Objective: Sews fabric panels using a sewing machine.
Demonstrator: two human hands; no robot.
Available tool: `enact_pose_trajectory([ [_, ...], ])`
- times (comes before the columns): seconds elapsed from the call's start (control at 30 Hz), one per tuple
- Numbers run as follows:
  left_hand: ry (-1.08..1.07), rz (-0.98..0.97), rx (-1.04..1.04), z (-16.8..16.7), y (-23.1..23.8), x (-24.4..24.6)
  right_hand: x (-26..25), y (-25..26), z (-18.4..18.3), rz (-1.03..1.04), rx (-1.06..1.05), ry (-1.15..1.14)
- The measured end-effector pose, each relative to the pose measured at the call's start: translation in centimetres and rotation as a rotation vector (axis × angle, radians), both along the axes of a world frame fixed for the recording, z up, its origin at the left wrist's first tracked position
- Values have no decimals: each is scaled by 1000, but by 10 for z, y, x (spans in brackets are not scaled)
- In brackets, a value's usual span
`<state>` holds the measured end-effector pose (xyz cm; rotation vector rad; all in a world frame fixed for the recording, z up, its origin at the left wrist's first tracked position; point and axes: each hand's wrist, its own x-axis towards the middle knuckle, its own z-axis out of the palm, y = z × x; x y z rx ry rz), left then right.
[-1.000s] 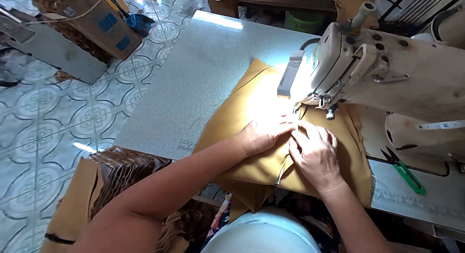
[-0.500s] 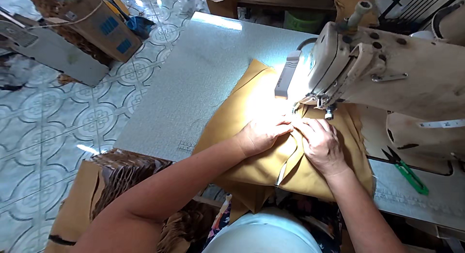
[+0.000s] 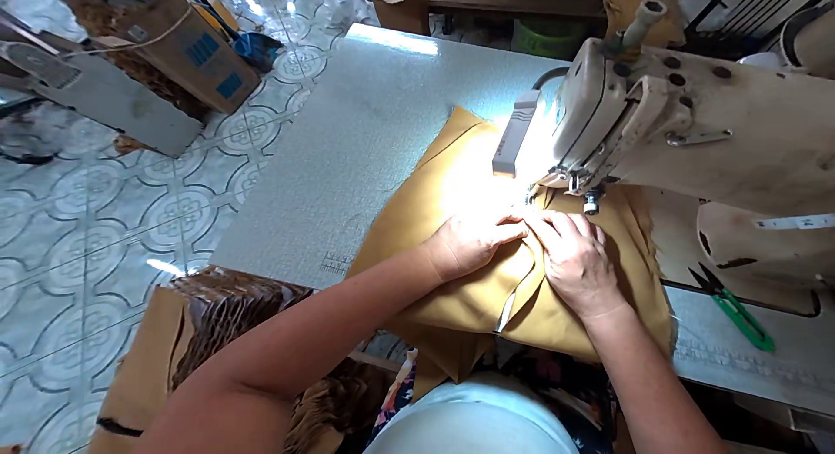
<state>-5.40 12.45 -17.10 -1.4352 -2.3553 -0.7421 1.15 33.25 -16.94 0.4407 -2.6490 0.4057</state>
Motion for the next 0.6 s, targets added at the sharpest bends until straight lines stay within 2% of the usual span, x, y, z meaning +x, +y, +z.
enact_pose_trajectory([
  [0.33, -17, -42, -22, 0, -3, -3, 3, -1, -2, -3, 22, 55],
  [0.6, -24, -31, -37, 0, -3, -2, 3, -4, 2, -34, 66, -25],
])
